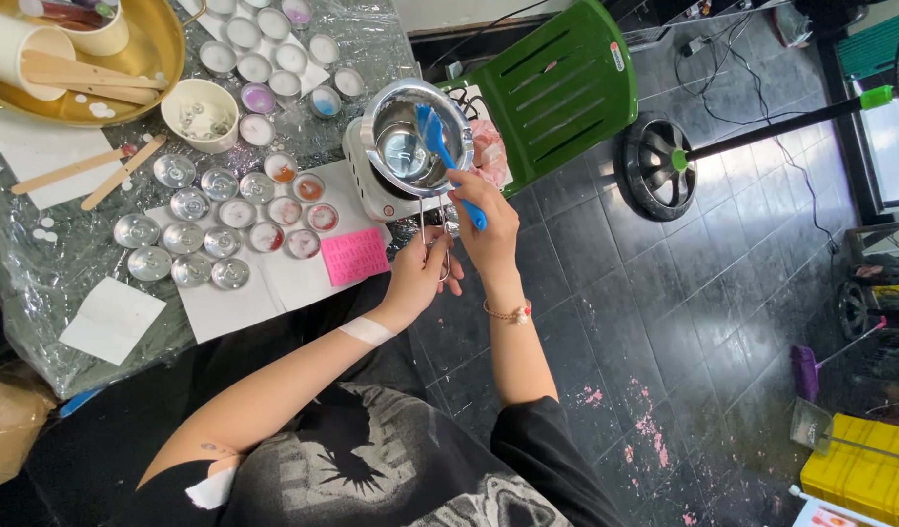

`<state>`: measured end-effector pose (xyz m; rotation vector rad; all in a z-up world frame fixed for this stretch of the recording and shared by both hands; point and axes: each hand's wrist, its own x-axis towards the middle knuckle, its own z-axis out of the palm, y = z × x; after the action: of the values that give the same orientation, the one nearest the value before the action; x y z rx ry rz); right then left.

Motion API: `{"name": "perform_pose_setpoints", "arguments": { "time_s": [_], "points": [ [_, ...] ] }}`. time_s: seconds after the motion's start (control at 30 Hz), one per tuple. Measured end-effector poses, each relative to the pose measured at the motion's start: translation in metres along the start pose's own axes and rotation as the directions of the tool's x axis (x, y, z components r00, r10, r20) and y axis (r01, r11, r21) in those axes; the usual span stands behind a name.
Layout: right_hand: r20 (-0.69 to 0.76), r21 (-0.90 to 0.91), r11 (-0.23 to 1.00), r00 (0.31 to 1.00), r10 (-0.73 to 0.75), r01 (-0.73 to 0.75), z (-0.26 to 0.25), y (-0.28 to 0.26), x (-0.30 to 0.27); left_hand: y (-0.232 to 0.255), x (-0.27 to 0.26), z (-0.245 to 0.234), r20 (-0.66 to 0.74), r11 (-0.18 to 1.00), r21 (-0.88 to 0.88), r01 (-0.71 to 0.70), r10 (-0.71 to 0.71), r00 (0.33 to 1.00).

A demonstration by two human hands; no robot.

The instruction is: Stirring a liquid in a small metal pot using a spatula while it heats on a hot plate.

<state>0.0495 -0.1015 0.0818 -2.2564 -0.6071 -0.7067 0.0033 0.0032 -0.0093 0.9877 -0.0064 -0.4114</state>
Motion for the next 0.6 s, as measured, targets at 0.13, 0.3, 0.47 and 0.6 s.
{"name": "perform_pose_setpoints", "arguments": {
  "time_s": [0.13,0.3,0.47,0.6],
  "points": [
    [0.004,-0.04,0.999,1.0,-0.025,0.025,0.001,-0.003,0.006,0.006,0.002,-0.005,0.02,1.0,0.025,0.016,-0.016,1.0],
    [0.071,0.081,0.993,0.994,0.078,-0.084,-0.004,-0.002,0.008,0.012,-0.001,-0.013,0.081,0.997,0.034,0.07,-0.073,0.994],
    [0.131,0.344,0.91,0.971,0.199,-0.233,-0.004,0.015,0.0,0.012,0.002,-0.02,0.111,0.996,0.042,0.085,-0.089,0.99],
    [0.267,0.486,0.804,0.935,0.235,-0.341,-0.023,0.018,0.003,0.016,0.002,-0.03,0.14,0.992,0.096,0.076,-0.089,0.986]
  ]
}}
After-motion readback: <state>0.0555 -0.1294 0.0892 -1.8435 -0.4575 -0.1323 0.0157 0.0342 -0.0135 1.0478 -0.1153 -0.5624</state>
